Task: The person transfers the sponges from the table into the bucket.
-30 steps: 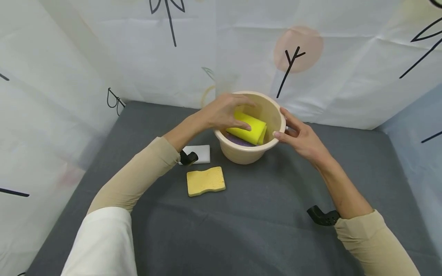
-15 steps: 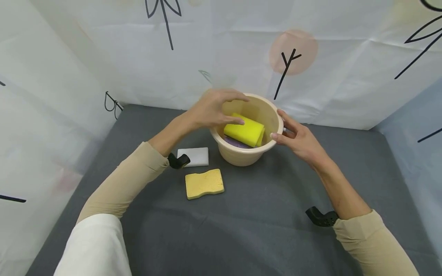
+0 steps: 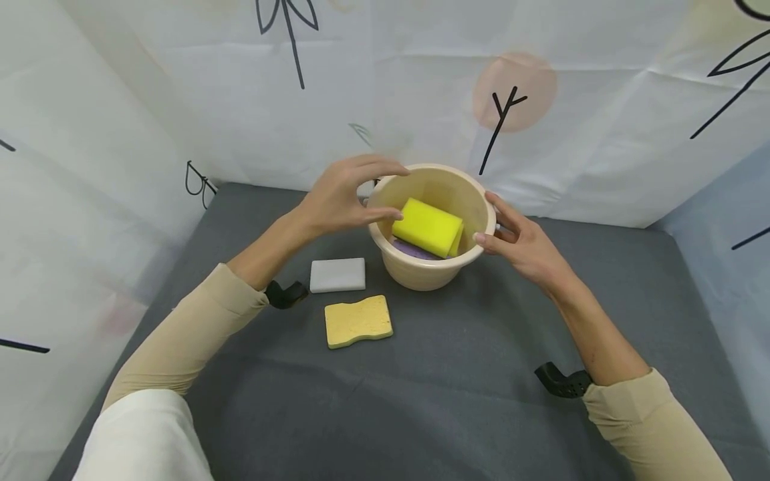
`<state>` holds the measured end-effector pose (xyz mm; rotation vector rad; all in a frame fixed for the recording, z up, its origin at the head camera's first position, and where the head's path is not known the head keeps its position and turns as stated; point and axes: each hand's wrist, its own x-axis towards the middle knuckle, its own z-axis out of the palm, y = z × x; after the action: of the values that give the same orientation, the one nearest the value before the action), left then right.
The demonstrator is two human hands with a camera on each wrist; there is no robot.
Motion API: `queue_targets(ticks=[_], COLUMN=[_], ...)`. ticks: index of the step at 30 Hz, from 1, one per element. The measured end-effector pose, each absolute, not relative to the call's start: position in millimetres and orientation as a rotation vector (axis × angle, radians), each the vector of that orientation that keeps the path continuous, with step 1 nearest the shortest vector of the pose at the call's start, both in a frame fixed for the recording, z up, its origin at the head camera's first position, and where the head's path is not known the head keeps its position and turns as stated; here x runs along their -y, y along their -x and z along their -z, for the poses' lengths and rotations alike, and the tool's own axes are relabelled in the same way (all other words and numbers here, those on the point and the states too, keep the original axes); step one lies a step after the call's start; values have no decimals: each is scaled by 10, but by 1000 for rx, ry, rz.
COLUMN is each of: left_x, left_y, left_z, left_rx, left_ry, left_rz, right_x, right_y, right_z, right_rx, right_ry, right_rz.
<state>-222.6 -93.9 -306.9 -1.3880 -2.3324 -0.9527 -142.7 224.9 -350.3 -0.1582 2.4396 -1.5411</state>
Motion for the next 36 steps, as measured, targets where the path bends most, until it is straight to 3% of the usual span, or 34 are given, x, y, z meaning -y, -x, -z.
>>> queue_targets(ticks=[18,36], left_x=[1341,1661], left_y=[2104,1947], left_z=[3285,3897], left_rx=[2216,2373], left_ry=[1316,1158], left_rz=[1013,1117], right_x=[-2251,-2246], right_y=[1369,1368], right_z=[3511,3490], right_rx=[-2429,-2428], right_ry=[153,155], right_rz=[1599,1605])
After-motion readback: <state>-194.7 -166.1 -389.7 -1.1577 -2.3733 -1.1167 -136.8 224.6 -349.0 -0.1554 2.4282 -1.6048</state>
